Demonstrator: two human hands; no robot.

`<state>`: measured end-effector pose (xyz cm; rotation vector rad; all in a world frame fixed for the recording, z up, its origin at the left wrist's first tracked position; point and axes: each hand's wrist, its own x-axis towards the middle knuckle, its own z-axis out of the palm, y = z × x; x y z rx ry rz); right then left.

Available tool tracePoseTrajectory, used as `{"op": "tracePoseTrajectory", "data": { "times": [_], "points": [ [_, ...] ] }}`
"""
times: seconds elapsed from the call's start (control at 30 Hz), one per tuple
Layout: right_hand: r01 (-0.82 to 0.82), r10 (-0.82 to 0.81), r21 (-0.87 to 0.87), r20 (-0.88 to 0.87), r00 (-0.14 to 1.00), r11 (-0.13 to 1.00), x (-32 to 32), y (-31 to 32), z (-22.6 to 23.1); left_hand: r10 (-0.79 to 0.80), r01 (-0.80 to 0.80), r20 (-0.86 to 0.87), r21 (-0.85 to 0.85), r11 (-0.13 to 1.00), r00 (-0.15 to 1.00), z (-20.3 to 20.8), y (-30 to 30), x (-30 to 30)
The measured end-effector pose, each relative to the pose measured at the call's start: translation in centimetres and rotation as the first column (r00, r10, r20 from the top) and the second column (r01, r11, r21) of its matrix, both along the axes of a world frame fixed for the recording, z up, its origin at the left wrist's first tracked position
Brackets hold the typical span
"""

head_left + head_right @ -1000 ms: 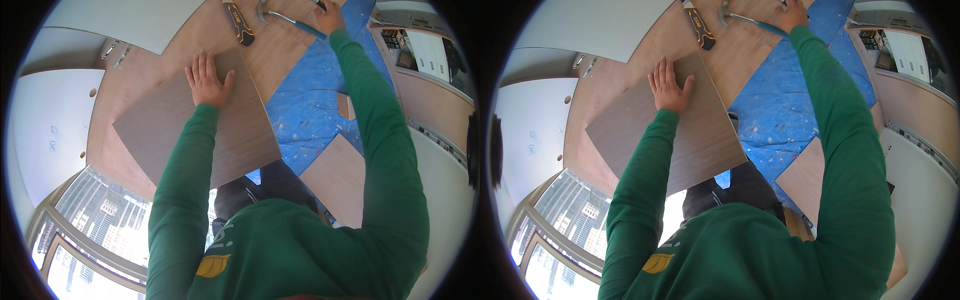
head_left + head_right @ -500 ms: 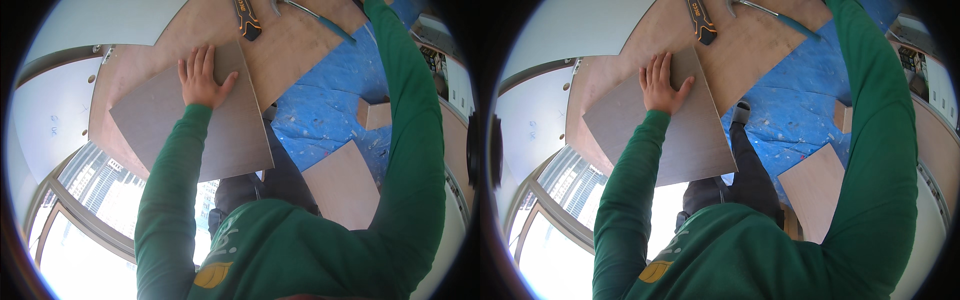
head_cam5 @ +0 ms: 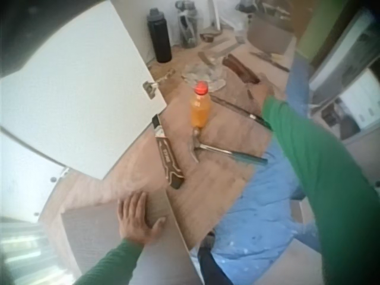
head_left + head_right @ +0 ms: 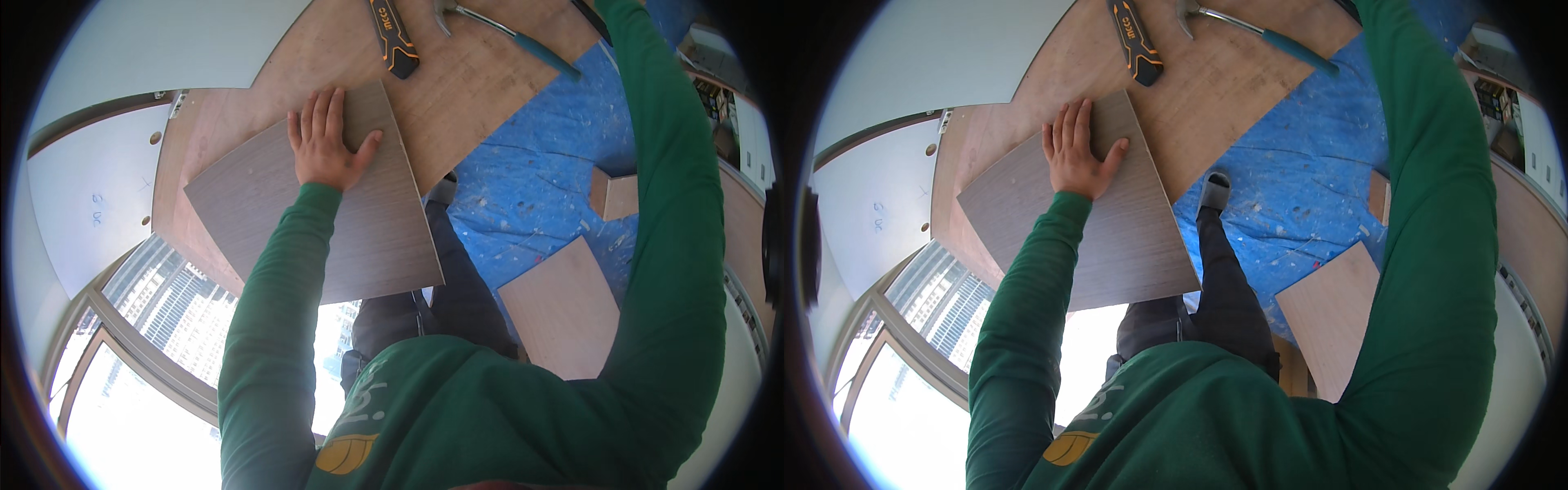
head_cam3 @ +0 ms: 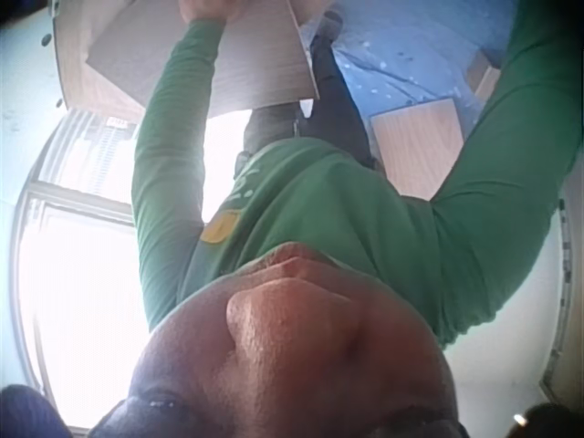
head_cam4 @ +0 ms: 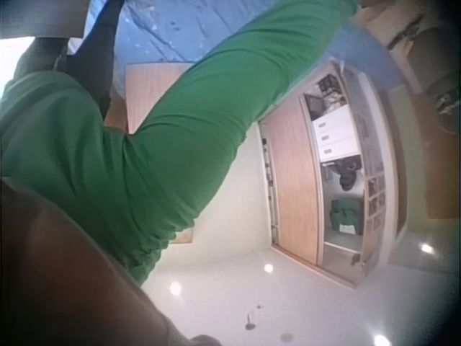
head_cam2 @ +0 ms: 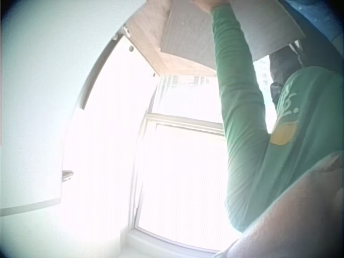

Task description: The person assembles a wooden cabinet door by hammering nails into pre-drilled holes, then uses a utility knife to trim excess material along the edges. The person finishes by sanding the edges with a sanding block.

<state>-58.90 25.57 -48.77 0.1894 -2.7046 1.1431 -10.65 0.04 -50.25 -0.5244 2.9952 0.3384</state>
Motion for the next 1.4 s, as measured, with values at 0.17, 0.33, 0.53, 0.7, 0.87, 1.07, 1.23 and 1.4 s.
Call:
{"op": "tracePoseTrajectory", "data": {
  "times": [0.17, 0.33, 0.53, 0.7, 0.87, 1.07, 1.23, 1.4],
  "points": [
    [-0.136, 0.123, -0.521, -0.058, 0.991, 0.843, 2.9, 1.9, 6.8, -0.027, 0.028, -0.041, 0.020, 0.999, 0.999, 0.0, 0.0, -0.3],
    [-0.068, 0.552, -0.994, -0.010, 0.834, 0.085, 12.9, 8.0, 7.1, -0.034, 0.036, -0.059, 0.021, 0.999, 0.998, 0.1, 0.3, -0.3],
    [0.680, 0.689, -0.691, 0.617, 0.379, 0.245, 42.6, 11.4, -1.3, -0.036, 0.036, -0.066, 0.000, 0.999, 0.997, -0.2, 0.1, 0.1],
    [0.735, 0.674, -0.646, 0.639, 0.371, 0.208, 53.4, 6.7, -0.2, -0.066, 0.065, -0.101, -0.010, 0.998, 0.993, -0.1, 0.2, 0.2],
    [0.754, 0.640, -0.645, 0.633, 0.437, 0.124, 59.0, 6.3, -1.2, -0.093, 0.098, -0.161, 0.025, 0.995, 0.982, -0.4, 0.4, 0.3],
    [0.720, 0.465, -0.678, 0.690, 0.555, 0.148, 64.9, 6.3, 1.0, -0.197, 0.200, -0.088, 0.025, 0.979, 0.976, -0.2, 2.8, 2.2],
    [0.772, 0.387, -0.628, 0.739, 0.552, 0.099, 68.5, 7.3, 1.2, -0.271, 0.279, -0.097, 0.086, 0.956, 0.958, -0.3, 5.8, 3.6],
    [0.801, 0.390, -0.599, 0.740, 0.548, 0.011, 70.7, 8.1, 1.6, -0.322, 0.337, -0.131, 0.114, 0.935, 0.938, -0.2, 7.7, 4.4]
  ]
}}
